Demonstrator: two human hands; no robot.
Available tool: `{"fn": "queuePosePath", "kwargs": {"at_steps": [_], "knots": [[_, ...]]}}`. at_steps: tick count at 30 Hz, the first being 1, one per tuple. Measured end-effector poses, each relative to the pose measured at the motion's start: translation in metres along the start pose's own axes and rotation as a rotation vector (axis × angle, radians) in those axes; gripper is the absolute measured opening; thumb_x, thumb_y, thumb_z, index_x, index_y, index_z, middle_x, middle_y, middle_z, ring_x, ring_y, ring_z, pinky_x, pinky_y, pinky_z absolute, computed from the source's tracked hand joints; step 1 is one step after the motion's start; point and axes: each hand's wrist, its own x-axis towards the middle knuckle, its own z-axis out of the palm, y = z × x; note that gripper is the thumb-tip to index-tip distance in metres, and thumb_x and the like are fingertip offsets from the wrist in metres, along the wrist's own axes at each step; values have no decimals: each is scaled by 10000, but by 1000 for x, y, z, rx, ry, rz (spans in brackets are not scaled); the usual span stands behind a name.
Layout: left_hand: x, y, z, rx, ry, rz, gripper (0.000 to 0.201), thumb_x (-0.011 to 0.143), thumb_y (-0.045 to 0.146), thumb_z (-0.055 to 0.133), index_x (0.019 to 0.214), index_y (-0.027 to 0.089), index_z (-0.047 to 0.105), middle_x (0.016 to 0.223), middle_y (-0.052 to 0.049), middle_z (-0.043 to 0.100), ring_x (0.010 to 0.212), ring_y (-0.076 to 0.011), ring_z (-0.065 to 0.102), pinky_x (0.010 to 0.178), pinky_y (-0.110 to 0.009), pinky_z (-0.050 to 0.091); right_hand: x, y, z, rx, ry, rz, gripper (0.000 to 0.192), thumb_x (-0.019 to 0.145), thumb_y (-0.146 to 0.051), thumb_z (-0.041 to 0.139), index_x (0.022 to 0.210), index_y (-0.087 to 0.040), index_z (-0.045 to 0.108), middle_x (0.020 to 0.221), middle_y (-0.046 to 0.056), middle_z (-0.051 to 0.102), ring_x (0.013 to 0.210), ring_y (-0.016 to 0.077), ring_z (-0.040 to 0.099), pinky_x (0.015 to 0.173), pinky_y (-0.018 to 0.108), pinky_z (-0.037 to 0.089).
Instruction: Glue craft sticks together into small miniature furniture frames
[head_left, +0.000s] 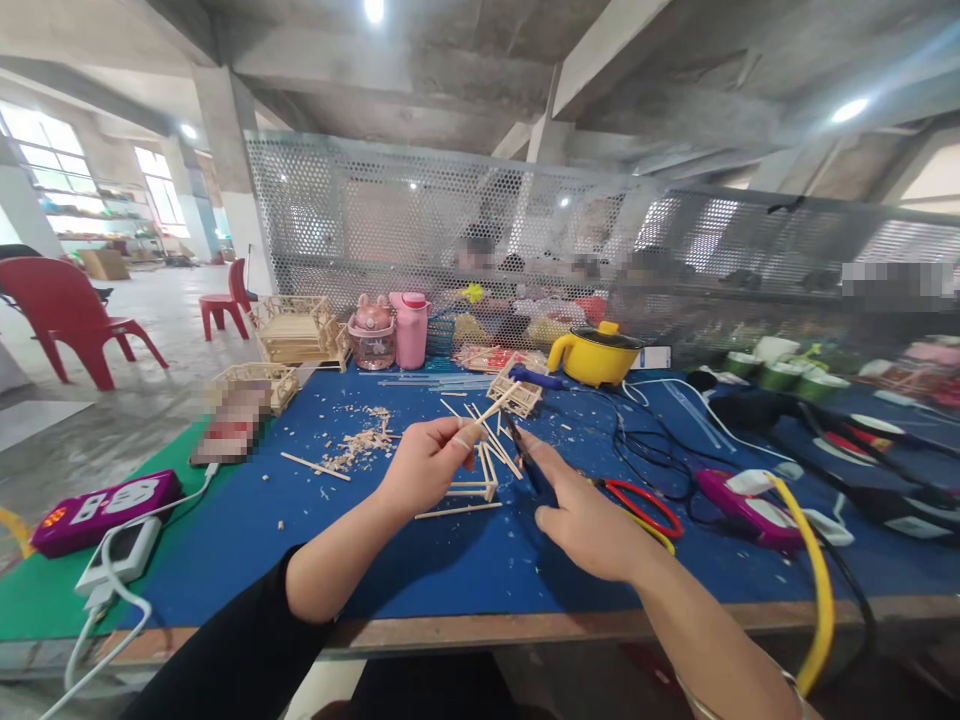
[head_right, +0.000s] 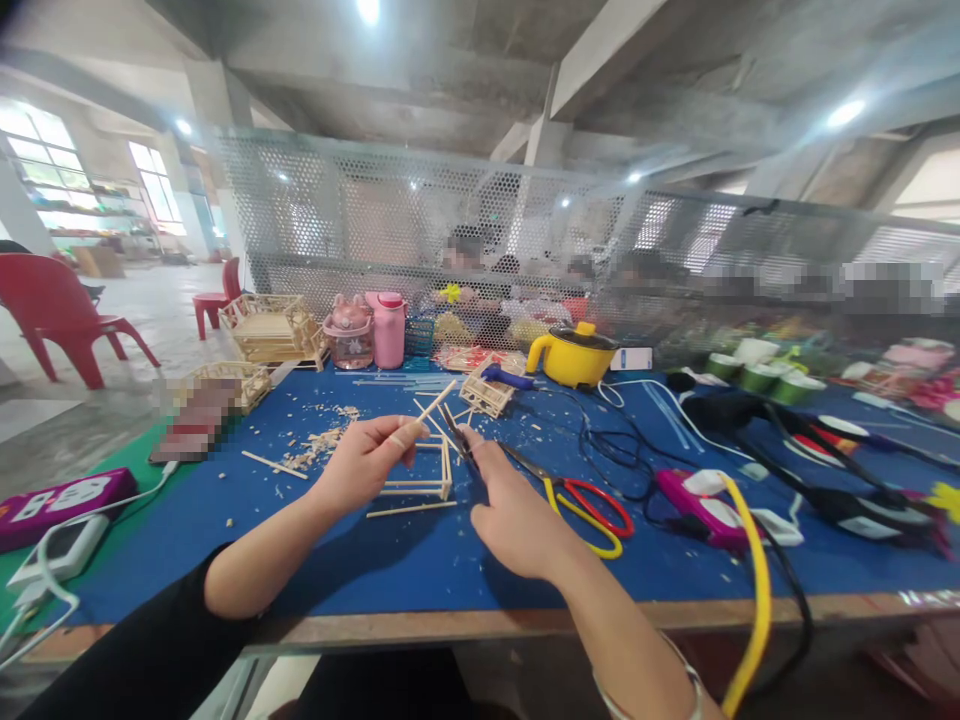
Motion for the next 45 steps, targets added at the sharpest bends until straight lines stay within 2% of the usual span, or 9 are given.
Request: {"fn": "queuePosePath", "kwargs": {"at_steps": [5, 11, 15, 19, 26, 30, 32, 38, 45], "knots": [[-3, -1, 2, 100, -35, 46, 414, 878, 437, 402, 599, 159, 527, 561, 28, 505, 562, -91, 432, 568, -214, 342, -2, -11, 0, -134, -60, 10, 816, 655, -57, 407, 1433, -223, 227, 1453, 92, 322, 1347, 242, 299, 1101, 482, 257], [-4, -3, 2, 134, -99, 72, 391, 895, 400, 379, 628, 157, 528, 594, 17, 527, 584, -96, 452, 577, -212, 346, -1, -8, 0, -185, -90, 11, 820, 657, -49, 418, 1436, -221, 232, 1445, 87, 325, 1353, 243, 280, 1100, 467, 269], [-4, -4, 1, 155, -110, 80, 392, 896, 395, 379, 627, 156, 535, 586, 17, 523, 583, -96, 452, 571, -210, 344, -2, -6, 0, -162, -62, -28, 815, 641, -29, 414, 1419, -225, 271, 1399, 91, 380, 1330, 234, 317, 1097, 465, 267], [-4, -3, 1, 151, -120, 89, 386, 896, 387, 375, 634, 157, 540, 593, 18, 544, 573, -92, 452, 566, -204, 347, 0, -7, 0, -110, -6, -40, 798, 627, -12, 407, 1390, -231, 327, 1294, 84, 478, 1260, 215, 412, 1066, 432, 322], [-4, -2, 0, 121, -141, 46, 414, 877, 434, 379, 623, 153, 545, 585, 13, 531, 558, -94, 442, 550, -207, 350, 1, -11, 0, -74, 70, -51, 739, 598, -3, 411, 1300, -230, 452, 1224, 62, 548, 1120, 203, 522, 965, 367, 416], [-5, -1, 1, 39, -179, 6, 346, 837, 442, 442, 684, 151, 553, 603, 22, 520, 558, -95, 442, 538, -211, 351, 0, -9, 3, -78, 94, -28, 720, 608, -24, 433, 1303, -212, 441, 1086, 62, 617, 977, 209, 584, 880, 367, 464], [-6, -1, 2, 56, -188, -9, 384, 843, 469, 419, 661, 152, 536, 583, 28, 490, 549, -94, 421, 527, -213, 334, 1, -7, 7, -82, 95, -41, 724, 612, -30, 443, 1311, -216, 425, 1090, 60, 620, 933, 203, 596, 857, 361, 478], [-4, -2, 3, 261, -118, -77, 498, 858, 543, 328, 541, 170, 420, 513, 47, 342, 524, -91, 305, 494, -227, 247, 5, -1, 30, -279, 247, -63, 693, 609, -5, 435, 1290, -132, 440, 1193, 131, 571, 1102, 254, 530, 936, 402, 440], [-5, 1, 7, 197, -109, -284, 488, 845, 549, 336, 613, 167, 533, 482, 48, 398, 450, -95, 333, 443, -227, 249, 4, -6, 31, -646, 380, -57, 691, 619, -26, 470, 1304, -112, 456, 932, 143, 592, 898, 296, 556, 777, 436, 457]]}}
